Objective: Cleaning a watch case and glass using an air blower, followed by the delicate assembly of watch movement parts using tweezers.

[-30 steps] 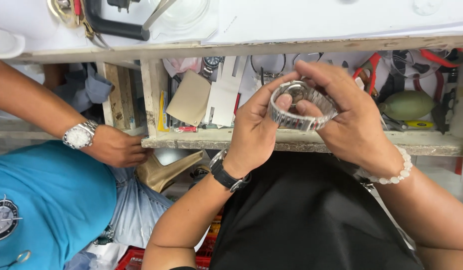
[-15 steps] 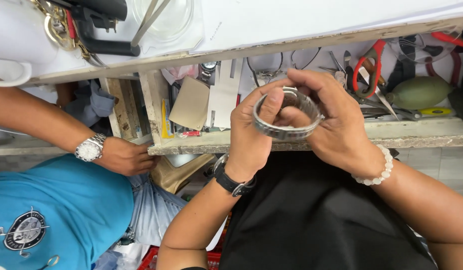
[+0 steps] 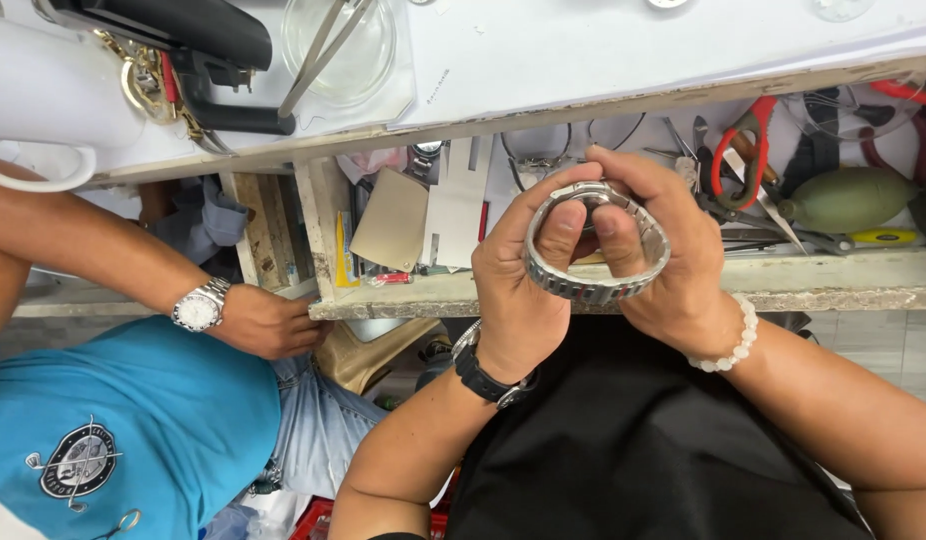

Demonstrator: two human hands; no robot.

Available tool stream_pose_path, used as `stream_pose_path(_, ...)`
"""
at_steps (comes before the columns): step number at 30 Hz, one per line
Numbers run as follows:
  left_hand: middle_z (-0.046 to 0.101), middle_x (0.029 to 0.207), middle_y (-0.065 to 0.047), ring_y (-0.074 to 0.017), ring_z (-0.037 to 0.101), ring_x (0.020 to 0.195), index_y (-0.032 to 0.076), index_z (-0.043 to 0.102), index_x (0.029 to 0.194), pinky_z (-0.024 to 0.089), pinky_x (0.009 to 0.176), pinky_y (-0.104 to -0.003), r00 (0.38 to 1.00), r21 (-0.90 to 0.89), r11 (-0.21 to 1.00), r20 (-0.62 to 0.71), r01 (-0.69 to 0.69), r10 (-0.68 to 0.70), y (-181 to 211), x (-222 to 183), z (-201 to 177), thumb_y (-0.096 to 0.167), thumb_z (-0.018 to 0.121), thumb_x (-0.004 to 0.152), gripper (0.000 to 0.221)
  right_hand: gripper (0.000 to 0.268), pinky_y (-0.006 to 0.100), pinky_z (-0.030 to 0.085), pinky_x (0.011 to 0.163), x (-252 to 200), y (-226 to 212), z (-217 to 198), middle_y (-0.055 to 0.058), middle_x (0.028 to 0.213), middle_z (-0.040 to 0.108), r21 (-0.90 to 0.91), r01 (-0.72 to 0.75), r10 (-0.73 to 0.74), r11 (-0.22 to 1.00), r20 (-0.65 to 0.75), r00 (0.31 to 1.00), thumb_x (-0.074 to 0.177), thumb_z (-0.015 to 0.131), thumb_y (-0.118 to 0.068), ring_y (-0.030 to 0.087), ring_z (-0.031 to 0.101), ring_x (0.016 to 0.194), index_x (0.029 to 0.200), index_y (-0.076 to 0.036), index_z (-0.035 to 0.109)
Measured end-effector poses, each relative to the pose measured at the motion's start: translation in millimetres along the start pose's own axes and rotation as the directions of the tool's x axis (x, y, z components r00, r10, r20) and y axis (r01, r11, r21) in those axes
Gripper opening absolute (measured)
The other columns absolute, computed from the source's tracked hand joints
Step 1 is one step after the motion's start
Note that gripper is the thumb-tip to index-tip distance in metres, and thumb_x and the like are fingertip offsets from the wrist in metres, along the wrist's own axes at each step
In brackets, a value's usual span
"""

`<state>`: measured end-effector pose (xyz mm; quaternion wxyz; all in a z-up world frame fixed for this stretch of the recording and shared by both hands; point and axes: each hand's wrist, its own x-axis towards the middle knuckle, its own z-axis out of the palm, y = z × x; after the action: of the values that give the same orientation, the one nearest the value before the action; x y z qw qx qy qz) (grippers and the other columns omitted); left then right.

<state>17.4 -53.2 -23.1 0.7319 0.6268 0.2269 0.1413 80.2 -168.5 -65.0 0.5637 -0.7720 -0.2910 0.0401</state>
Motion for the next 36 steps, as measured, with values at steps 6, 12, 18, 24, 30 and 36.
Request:
stream_pose_path(6, 0.072, 0.089, -0.001, -0.0099, 0.062, 0.073, 0.013, 0.076, 0.109, 0.054, 0.064, -0.025, 0.993, 0.095, 0.991, -0.080, 0.097, -0.090, 3.1, 11.1, -4.1, 0.043, 0.061, 0.098, 0.036, 0.050, 0.036, 0.052, 0.106, -9.9, 8.1, 8.2, 0.017, 0.137, 0.057, 0.008, -0.004, 0.003, 1.000, 0.029, 1.000, 0.105, 0.066, -0.014, 0.024, 0.063, 0.118, 0.150, -0.001, 0.047)
stream_pose_path(12, 0.067, 0.137, -0.015, -0.0250, 0.067, 0.126, 0.007, 0.057, 0.144, 0.060, 0.110, -0.037, 0.987, -0.220, 0.974, 0.163, 0.047, -0.011, -4.2, 0.2, -1.5, 0.031, 0.060, 0.107, 0.044, 0.048, 0.035, 0.051, 0.089, 13.0, -10.8, -1.9, 0.015, 0.118, 0.062, 0.029, -0.030, 0.032, 0.999, -0.073, 0.997, 0.113, 0.042, -0.035, 0.022, 0.063, 0.098, 0.137, 0.003, 0.058)
stream_pose_path(18, 0.068, 0.135, -0.008, -0.0192, 0.067, 0.124, 0.008, 0.060, 0.140, 0.057, 0.113, -0.033, 0.993, -0.061, 0.994, 0.073, -0.089, 0.093, 5.3, -7.4, 8.3, 0.039, 0.055, 0.109, 0.044, 0.045, 0.035, 0.053, 0.084, 15.0, -16.6, 2.7, 0.022, 0.115, 0.066, 0.079, 0.041, -0.024, 0.996, -0.198, 0.980, 0.113, 0.048, -0.030, 0.027, 0.067, 0.095, 0.123, 0.010, 0.065)
stream_pose_path(24, 0.073, 0.113, -0.008, -0.0180, 0.073, 0.104, 0.009, 0.067, 0.125, 0.063, 0.095, -0.030, 0.995, 0.030, 0.996, -0.045, -0.086, 0.088, 10.6, -7.5, 9.0, 0.040, 0.054, 0.106, 0.038, 0.044, 0.038, 0.058, 0.095, 0.5, -10.5, 12.5, 0.026, 0.126, 0.066, -0.002, 0.134, -0.131, 0.991, -0.235, 0.963, 0.113, 0.048, -0.028, 0.032, 0.070, 0.108, 0.130, 0.011, 0.061)
stream_pose_path(30, 0.073, 0.098, -0.001, -0.0131, 0.067, 0.088, 0.010, 0.075, 0.108, 0.056, 0.078, -0.027, 0.990, -0.018, 1.000, -0.139, 0.000, -0.002, 2.3, 5.9, 5.5, 0.040, 0.064, 0.099, 0.033, 0.037, 0.041, 0.057, 0.103, -1.1, 4.7, 17.9, 0.024, 0.136, 0.063, 0.083, 0.273, -0.264, 0.958, -0.101, 0.959, 0.112, 0.057, -0.010, 0.033, 0.070, 0.117, 0.146, 0.000, 0.047)
stream_pose_path(36, 0.075, 0.098, -0.006, -0.0170, 0.069, 0.090, 0.006, 0.075, 0.112, 0.059, 0.080, -0.031, 0.992, -0.163, 0.986, -0.120, 0.023, -0.043, 11.9, 9.7, 5.1, 0.041, 0.069, 0.096, 0.039, 0.051, 0.041, 0.055, 0.107, 5.1, 2.6, 2.0, 0.021, 0.139, 0.058, 0.097, 0.268, -0.267, 0.959, -0.023, 0.963, 0.108, 0.052, -0.031, 0.033, 0.066, 0.123, 0.146, 0.003, 0.046)
